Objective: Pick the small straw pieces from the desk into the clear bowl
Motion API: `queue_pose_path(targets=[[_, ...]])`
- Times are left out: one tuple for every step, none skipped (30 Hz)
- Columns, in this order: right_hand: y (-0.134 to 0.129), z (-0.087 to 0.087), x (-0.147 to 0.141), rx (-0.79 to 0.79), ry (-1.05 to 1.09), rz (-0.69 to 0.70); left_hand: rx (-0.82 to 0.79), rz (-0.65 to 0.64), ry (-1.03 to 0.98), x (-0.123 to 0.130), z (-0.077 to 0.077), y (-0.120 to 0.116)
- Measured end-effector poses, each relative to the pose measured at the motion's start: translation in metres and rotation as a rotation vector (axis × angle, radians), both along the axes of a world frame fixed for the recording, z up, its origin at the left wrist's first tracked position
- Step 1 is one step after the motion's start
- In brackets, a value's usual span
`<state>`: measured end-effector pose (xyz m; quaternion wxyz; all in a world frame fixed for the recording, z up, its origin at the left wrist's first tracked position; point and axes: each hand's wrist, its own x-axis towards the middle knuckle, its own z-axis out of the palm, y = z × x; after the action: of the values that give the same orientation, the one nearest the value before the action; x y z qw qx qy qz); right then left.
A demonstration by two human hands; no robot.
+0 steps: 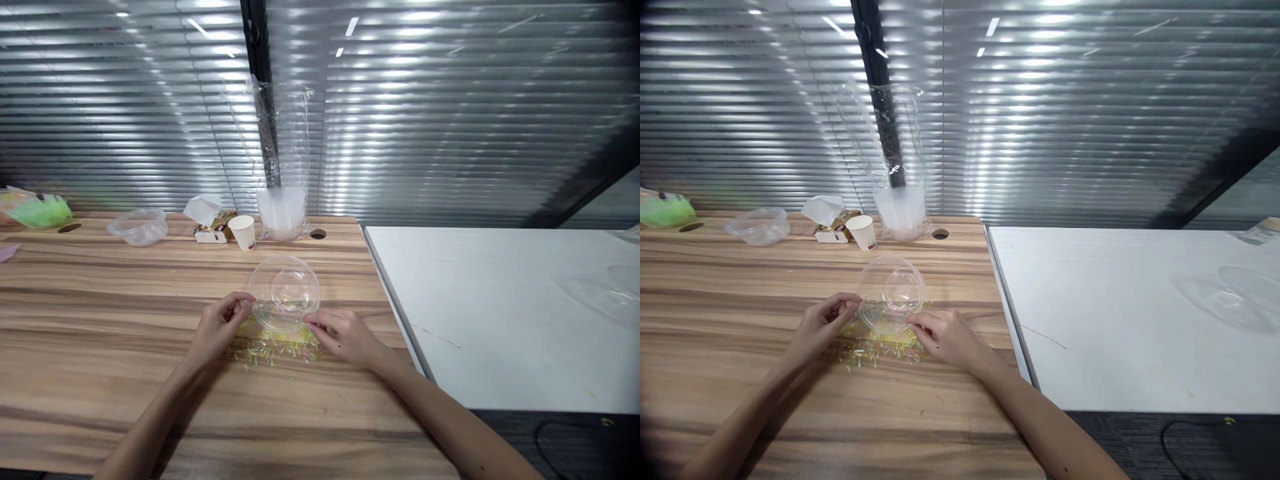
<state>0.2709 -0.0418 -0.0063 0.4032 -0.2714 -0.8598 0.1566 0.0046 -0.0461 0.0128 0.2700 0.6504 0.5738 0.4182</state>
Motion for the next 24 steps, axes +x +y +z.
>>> queue_pose_path(targets=[[0.0,-0.0002,0.0002,-0.005,-0.005,-0.002,0.002,-0.004,0.013,0.0002,0.0002,-0.0001],[0.0,-0.0003,0.0004,-0.01,-0.011,-0.004,0.004,-0.009,0.025,0.0006,0.0005,-0.0002],[-0.0001,-0.0002,0.0006,-0.015,-0.015,-0.004,0.007,-0.015,0.038,0.0009,0.0008,-0.0003],[-0.0001,0.0001,0.0007,-0.02,-0.018,-0.003,0.012,-0.021,0.054,0.0012,0.001,-0.0005],[-0.0002,0.0005,0.0007,-0.024,-0.02,0.001,0.016,-0.028,0.077,0.0014,0.0012,-0.0006],[-0.0003,0.001,0.0008,-0.027,-0.024,0.005,0.02,-0.038,0.105,0.0015,0.0012,-0.0009],[-0.0004,0.0016,0.0008,-0.029,-0.029,0.008,0.023,-0.048,0.138,0.0014,0.0012,-0.0011],[-0.0004,0.0022,0.0008,-0.031,-0.035,0.011,0.024,-0.059,0.171,0.0011,0.001,-0.0013],[-0.0005,0.0026,0.0008,-0.035,-0.044,0.013,0.023,-0.073,0.204,0.0008,0.0007,-0.0015],[-0.0005,0.003,0.0008,-0.039,-0.055,0.016,0.022,-0.088,0.232,0.0005,0.0004,-0.0017],[-0.0005,0.0033,0.0007,-0.043,-0.064,0.019,0.023,-0.105,0.256,0.0002,0.0,-0.0018],[-0.0004,0.0034,0.0007,-0.043,-0.068,0.024,0.025,-0.124,0.276,0.0,-0.0005,-0.0019],[-0.0004,0.0034,0.0006,-0.042,-0.07,0.028,0.027,-0.145,0.294,-0.0001,-0.001,-0.002],[-0.0003,0.0033,0.0006,-0.041,-0.071,0.032,0.028,-0.167,0.312,-0.0001,-0.0015,-0.0021],[-0.0002,0.0031,0.0005,-0.037,-0.07,0.036,0.029,-0.186,0.328,-0.0001,-0.0021,-0.0022],[-0.0001,0.0029,0.0003,-0.034,-0.071,0.039,0.031,-0.201,0.341,0.0,-0.0026,-0.0022],[0.0,0.0027,0.0003,-0.034,-0.072,0.04,0.034,-0.212,0.351,0.0001,-0.003,-0.0022],[0.0001,0.0023,0.0002,-0.037,-0.074,0.04,0.037,-0.219,0.357,0.0001,-0.0034,-0.0022],[0.0002,0.002,0.0002,-0.042,-0.074,0.04,0.043,-0.222,0.359,0.0002,-0.0036,-0.0022],[0.0004,0.0015,0.0002,-0.047,-0.075,0.041,0.05,-0.221,0.357,0.0002,-0.0037,-0.0021],[0.0005,0.0011,0.0003,-0.051,-0.075,0.041,0.058,-0.22,0.352,0.0001,-0.0038,-0.002],[0.0005,0.0007,0.0004,-0.055,-0.076,0.041,0.065,-0.218,0.347,0.0001,-0.0038,-0.0018],[0.0005,0.0005,0.0004,-0.056,-0.077,0.043,0.071,-0.215,0.344,0.0001,-0.0038,-0.0016],[0.0005,0.0004,0.0005,-0.054,-0.076,0.044,0.077,-0.211,0.341,0.0001,-0.0039,-0.0014]])
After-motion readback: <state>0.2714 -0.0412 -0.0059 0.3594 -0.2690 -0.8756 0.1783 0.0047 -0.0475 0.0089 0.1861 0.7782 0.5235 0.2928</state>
